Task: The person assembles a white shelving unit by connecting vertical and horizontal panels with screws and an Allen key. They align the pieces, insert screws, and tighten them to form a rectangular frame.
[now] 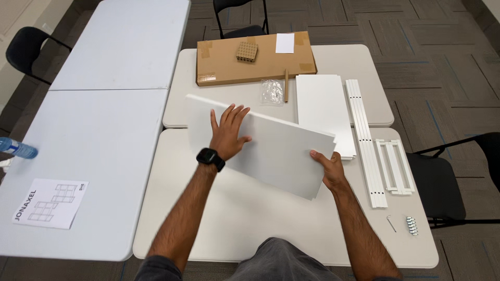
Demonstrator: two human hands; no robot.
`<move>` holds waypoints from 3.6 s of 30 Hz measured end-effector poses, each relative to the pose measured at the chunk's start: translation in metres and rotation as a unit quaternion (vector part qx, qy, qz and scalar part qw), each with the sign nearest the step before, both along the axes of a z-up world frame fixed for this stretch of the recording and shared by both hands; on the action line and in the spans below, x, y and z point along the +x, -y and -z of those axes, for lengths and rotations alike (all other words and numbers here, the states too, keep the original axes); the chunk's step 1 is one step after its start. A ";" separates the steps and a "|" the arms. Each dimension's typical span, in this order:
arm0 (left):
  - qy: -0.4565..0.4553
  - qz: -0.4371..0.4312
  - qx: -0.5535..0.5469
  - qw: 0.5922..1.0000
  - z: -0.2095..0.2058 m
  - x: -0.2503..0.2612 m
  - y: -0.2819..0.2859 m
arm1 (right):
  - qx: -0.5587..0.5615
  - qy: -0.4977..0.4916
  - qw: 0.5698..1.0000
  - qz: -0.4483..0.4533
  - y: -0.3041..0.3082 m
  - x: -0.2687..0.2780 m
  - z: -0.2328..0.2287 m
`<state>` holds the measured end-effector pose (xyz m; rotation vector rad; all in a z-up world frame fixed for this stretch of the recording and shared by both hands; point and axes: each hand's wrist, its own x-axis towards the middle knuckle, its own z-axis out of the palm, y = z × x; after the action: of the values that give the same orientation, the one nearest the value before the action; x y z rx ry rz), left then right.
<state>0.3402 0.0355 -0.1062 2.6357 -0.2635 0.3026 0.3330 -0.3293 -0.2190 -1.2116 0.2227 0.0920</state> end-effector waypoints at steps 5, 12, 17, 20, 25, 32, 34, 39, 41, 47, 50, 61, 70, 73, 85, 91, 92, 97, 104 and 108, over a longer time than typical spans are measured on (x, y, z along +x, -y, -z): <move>-0.123 0.075 0.097 0.985 0.032 0.023 -0.052 | -0.072 0.033 0.991 -0.105 -0.039 -0.030 -0.083; -0.159 0.044 0.037 0.986 0.041 -0.012 -0.057 | -0.167 0.082 0.971 -0.150 -0.017 0.001 -0.025; -0.135 0.044 0.072 0.987 0.059 -0.026 -0.041 | -0.195 0.098 0.963 -0.160 0.025 0.020 0.060; -0.134 0.037 0.084 0.987 0.070 -0.035 -0.027 | -0.198 0.095 0.962 -0.162 0.039 0.014 0.089; -0.135 0.028 0.114 0.984 0.099 -0.049 -0.015 | -0.258 0.082 0.944 -0.191 0.066 0.010 0.130; -0.154 -0.002 0.100 0.983 0.128 -0.068 -0.012 | -0.411 0.002 0.882 -0.230 0.100 -0.023 0.055; -0.157 -0.009 0.101 0.982 0.137 -0.070 -0.011 | -0.450 -0.013 0.870 -0.203 0.138 -0.014 0.105; -0.170 -0.032 0.112 0.978 0.150 -0.073 -0.008 | -0.519 -0.090 0.840 -0.128 0.226 -0.011 0.202; -0.183 -0.047 0.116 0.975 0.151 -0.074 -0.005 | -0.583 -0.118 0.794 -0.127 0.262 -0.010 0.244; -0.197 -0.059 0.118 0.971 0.153 -0.081 0.002 | -0.641 -0.168 0.734 -0.150 0.302 -0.016 0.299; -0.197 -0.068 0.124 0.970 0.164 -0.081 0.004 | -0.642 -0.173 0.732 -0.149 0.292 -0.018 0.287; -0.204 -0.083 0.111 0.969 0.182 -0.080 0.005 | -0.678 -0.205 0.694 -0.133 0.280 -0.017 0.289; -0.213 -0.085 0.126 0.965 0.185 -0.075 0.005 | -0.697 -0.198 0.679 -0.114 0.256 -0.021 0.260; -0.226 -0.084 0.132 0.961 0.185 -0.074 0.004 | -0.694 -0.198 0.682 -0.115 0.256 -0.020 0.283; -0.241 -0.066 0.156 0.956 0.183 -0.071 0.007 | -0.632 -0.240 0.722 -0.149 0.253 -0.012 0.302; -0.249 -0.058 0.158 0.954 0.183 -0.070 0.005 | -0.424 -0.266 0.863 -0.068 0.248 -0.011 0.251; -0.247 -0.056 0.157 0.954 0.179 -0.070 0.006 | -0.380 -0.262 0.885 -0.061 0.246 -0.010 0.241; -0.239 -0.046 0.153 0.958 0.173 -0.071 0.009 | -0.292 -0.239 0.925 -0.051 0.228 -0.011 0.184; -0.209 -0.040 0.141 0.967 0.191 -0.072 0.003 | -0.314 -0.162 0.936 -0.003 0.197 -0.030 0.142; -0.192 -0.036 0.140 0.971 0.192 -0.076 -0.006 | -0.319 -0.128 0.939 0.019 0.166 -0.058 0.124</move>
<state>0.2647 0.0413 -0.2979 2.9129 -0.0858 -0.2410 0.2751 -0.4955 -0.3431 -1.8430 0.5326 0.1521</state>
